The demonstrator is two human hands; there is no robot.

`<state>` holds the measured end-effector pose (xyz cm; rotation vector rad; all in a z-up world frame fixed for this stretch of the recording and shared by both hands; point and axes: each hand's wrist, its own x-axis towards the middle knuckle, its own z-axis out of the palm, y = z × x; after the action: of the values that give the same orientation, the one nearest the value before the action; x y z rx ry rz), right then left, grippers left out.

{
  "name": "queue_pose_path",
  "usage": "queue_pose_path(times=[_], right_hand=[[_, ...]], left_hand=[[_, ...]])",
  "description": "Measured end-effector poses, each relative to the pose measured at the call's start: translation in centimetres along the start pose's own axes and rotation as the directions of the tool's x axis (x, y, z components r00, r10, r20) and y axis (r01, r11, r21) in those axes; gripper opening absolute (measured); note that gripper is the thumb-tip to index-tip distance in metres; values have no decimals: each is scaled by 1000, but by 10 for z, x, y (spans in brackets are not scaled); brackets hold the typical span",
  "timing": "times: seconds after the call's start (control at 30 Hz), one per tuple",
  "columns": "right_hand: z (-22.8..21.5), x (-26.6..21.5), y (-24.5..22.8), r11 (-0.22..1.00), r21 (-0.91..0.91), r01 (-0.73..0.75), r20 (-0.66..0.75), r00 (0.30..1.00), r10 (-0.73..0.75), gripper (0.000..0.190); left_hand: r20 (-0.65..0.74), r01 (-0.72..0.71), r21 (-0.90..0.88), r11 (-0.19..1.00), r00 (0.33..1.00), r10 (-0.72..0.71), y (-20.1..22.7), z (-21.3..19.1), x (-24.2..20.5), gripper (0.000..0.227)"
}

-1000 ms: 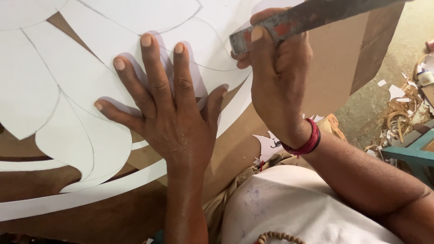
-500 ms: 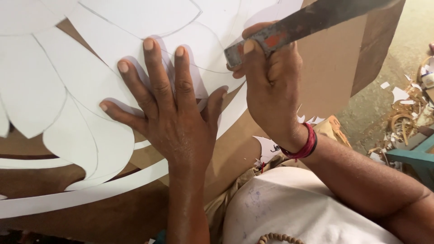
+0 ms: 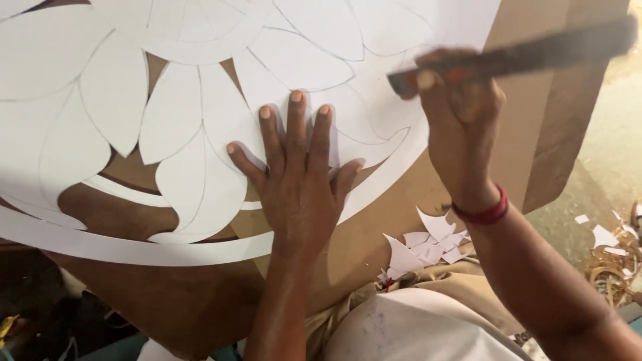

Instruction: Carve or cut a floral decorative pattern out of a white panel using a hand carving tool.

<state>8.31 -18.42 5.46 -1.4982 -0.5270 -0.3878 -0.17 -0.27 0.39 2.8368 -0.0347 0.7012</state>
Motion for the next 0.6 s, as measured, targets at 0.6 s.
queue_pose_path(times=[0.6], right_hand=[[16,34,31,956,-210,203,110,977,-183,5]], left_hand=[[51,21,-26,999,999,-20,1,-6,2,73]])
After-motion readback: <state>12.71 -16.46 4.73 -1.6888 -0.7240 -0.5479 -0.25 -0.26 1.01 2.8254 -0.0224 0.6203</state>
